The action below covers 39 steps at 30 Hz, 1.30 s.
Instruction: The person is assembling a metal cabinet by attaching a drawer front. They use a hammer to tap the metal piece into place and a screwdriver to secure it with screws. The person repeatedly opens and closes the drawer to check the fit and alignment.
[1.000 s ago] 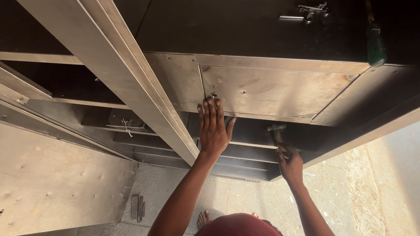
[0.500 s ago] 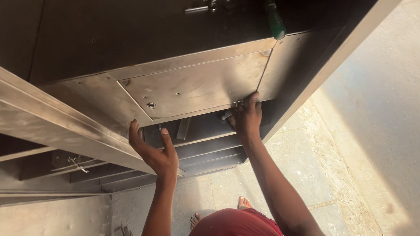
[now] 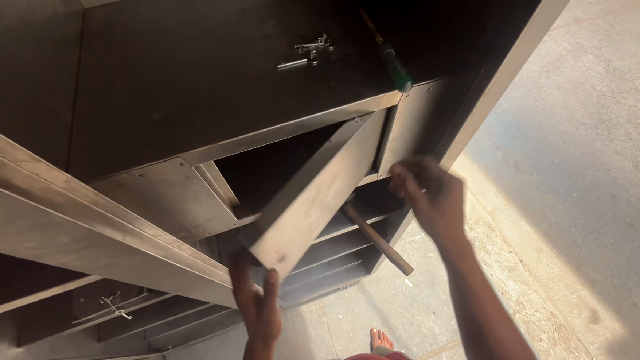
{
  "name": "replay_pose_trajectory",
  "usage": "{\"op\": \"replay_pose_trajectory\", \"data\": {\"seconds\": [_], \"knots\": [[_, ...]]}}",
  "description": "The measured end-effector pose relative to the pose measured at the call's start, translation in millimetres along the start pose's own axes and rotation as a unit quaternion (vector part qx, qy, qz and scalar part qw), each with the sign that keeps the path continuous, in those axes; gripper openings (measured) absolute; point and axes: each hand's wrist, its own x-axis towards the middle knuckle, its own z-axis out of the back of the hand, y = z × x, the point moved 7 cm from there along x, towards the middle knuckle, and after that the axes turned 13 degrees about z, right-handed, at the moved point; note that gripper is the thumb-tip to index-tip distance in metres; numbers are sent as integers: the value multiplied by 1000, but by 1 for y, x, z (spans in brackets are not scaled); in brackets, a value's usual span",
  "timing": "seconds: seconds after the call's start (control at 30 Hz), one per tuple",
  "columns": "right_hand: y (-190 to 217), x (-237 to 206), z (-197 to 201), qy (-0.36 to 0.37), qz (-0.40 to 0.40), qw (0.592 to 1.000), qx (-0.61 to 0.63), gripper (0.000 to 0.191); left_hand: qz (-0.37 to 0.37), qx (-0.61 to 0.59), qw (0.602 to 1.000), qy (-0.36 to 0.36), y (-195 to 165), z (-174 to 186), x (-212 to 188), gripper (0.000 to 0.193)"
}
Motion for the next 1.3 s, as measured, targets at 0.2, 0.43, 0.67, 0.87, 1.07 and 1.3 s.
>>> {"op": "replay_pose_trajectory", "data": {"seconds": [0.2, 0.43, 0.67, 0.87, 1.07, 1.3], "knots": [[133, 113, 32, -23, 324, 910, -258, 45, -4, 18, 950, 312, -50, -123, -74, 33], [183, 125, 92, -181, 493, 844, -108, 14, -185, 66, 973, 120, -173, -118, 36, 26], [194, 160, 83, -99, 460, 881, -38, 19, -88, 152, 961, 212, -215, -183, 152, 32], [201, 161, 58, -103, 569, 815, -37, 29, -160, 151, 957, 188, -207, -191, 157, 25], [199, 178, 49, -71, 506, 860, -13, 28, -127, 151, 954, 225, -190, -196, 168, 25], [203, 174, 49, -78, 416, 897, 128, 22, -151, 202, 935, 251, -192, -201, 175, 26]]}}
